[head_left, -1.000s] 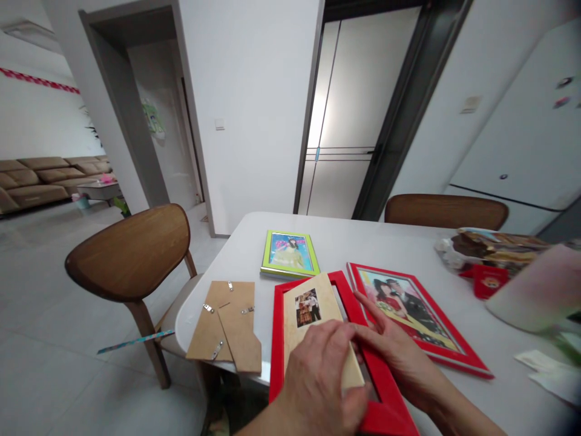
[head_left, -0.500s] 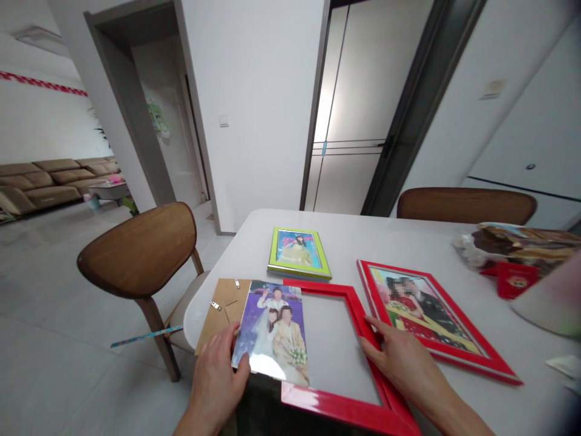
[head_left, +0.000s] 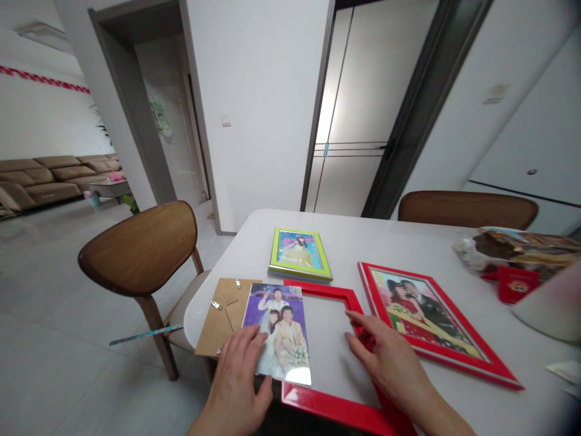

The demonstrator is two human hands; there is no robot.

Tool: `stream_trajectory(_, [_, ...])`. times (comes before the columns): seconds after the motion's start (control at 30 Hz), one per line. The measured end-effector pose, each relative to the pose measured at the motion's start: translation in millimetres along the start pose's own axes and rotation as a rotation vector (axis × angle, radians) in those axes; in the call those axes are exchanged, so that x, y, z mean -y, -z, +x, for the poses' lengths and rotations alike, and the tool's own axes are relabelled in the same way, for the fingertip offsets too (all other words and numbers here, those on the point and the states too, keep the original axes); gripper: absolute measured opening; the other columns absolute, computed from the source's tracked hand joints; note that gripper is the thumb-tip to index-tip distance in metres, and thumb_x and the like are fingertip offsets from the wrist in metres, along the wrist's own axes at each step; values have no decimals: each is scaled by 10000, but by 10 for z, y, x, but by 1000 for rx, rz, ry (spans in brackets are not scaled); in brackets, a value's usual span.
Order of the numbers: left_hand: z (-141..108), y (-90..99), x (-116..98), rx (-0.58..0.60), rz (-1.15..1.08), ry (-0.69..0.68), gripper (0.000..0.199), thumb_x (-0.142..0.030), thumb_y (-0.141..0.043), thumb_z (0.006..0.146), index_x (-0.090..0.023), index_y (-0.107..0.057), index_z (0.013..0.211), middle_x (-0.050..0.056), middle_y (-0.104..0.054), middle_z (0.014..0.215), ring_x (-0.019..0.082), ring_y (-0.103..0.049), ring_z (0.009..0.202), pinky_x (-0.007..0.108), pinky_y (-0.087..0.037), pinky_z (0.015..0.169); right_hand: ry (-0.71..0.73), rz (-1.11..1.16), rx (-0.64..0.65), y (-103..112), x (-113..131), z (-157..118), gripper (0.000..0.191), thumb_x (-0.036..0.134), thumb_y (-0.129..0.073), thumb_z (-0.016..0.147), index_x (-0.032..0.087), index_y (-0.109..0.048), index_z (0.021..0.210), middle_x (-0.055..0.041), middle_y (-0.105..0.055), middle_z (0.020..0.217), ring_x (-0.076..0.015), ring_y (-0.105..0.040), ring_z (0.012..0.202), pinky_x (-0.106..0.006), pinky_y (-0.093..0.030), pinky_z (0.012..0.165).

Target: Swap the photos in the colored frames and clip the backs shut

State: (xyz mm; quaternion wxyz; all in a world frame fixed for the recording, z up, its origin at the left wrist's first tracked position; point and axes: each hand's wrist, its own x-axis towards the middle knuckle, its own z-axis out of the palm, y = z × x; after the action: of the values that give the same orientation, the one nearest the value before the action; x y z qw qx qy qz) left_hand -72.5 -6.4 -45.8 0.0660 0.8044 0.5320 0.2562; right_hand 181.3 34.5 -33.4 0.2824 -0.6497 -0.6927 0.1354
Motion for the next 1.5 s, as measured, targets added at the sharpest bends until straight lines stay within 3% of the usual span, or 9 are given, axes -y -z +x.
stream_trajectory(0.27, [63, -117, -61, 124, -4, -95, 635, -71, -433, 586, -156, -373, 1213, 106, -352, 1305, 255, -280, 1207, 491, -249, 977, -209, 653, 271, -449, 320, 106, 471, 318, -479, 704, 70, -481, 1104, -5, -578, 577, -123, -520, 479, -226, -380, 430])
stream_trajectory(0.37, [108, -133, -68, 115, -7, -135, 578, -51, -407, 617, -136, -412, 1189, 126, -404, 1267, 252, -330, 1182, 470, -306, 953, -295, 966, 361, -436, 517, 132, 514, 286, -529, 686, 56, -440, 1136, 26, -554, 518, -97, -490, 435, -216, -385, 436])
stream_trajectory(0.47, [184, -63, -67, -23, -92, -150, 510, -43, -362, 677, -139, -435, 1174, 123, -450, 1231, 232, -372, 1158, 437, -337, 942, -338, 1279, 314, -302, 733, 124, 524, 298, -566, 682, 109, -424, 1150, -11, -617, 675, -100, -551, 537, -233, -440, 542])
stream_trajectory(0.63, [355, 131, -241, -394, -562, 211, 344, -177, -354, 808, -157, -464, 1134, 80, -545, 1135, 199, -478, 1066, 364, -359, 927, -515, 1377, 230, -243, 843, 45, 449, 309, -587, 677, 141, -458, 1073, -76, -617, 879, -137, -603, 669, -257, -481, 598])
stream_trajectory(0.8, [409, -39, -591, -366, -1293, 453, 351, -331, -410, 803, -134, -481, 1086, 79, -599, 1051, 202, -535, 994, 320, -414, 867, -515, 1514, 138, -321, 628, 18, 345, 311, -495, 733, 181, -466, 1051, -77, -630, 932, -174, -604, 804, -285, -492, 645])
stream_trajectory(0.93, [322, -227, -589, -199, -1384, 429, 499, -300, -494, 737, -115, -368, 1183, 134, -504, 1175, 221, -488, 1055, 339, -399, 886, -527, 1358, 68, -119, 321, 59, 384, 214, -462, 710, 179, -452, 1092, -69, -647, 936, -200, -617, 777, -290, -498, 605])
stream_trajectory(1.17, [171, -279, -427, 79, -644, 180, 545, -103, -504, 626, -118, -425, 1165, 137, -441, 1235, 248, -388, 1145, 415, -296, 975, -556, 1063, 244, 104, 80, 148, 484, 150, -413, 668, 152, -430, 1152, -62, -682, 769, -197, -634, 622, -289, -482, 535])
stream_trajectory(1.33, [118, -369, -388, 108, -427, -9, 553, -105, -494, 643, -126, -395, 1186, 150, -386, 1274, 250, -355, 1168, 441, -321, 957, -486, 853, 230, -10, 30, 246, 464, 176, -362, 672, 132, -471, 1121, -54, -680, 736, -176, -624, 567, -262, -460, 503])
stream_trajectory(1.5, [160, -286, -418, 143, -371, -17, 479, -98, -505, 638, -110, -457, 1114, 167, -434, 1232, 254, -396, 1137, 430, -351, 937, -286, 448, 166, -35, -112, 320, 388, 254, -381, 687, 145, -560, 1013, -60, -675, 801, -184, -617, 643, -247, -439, 541])
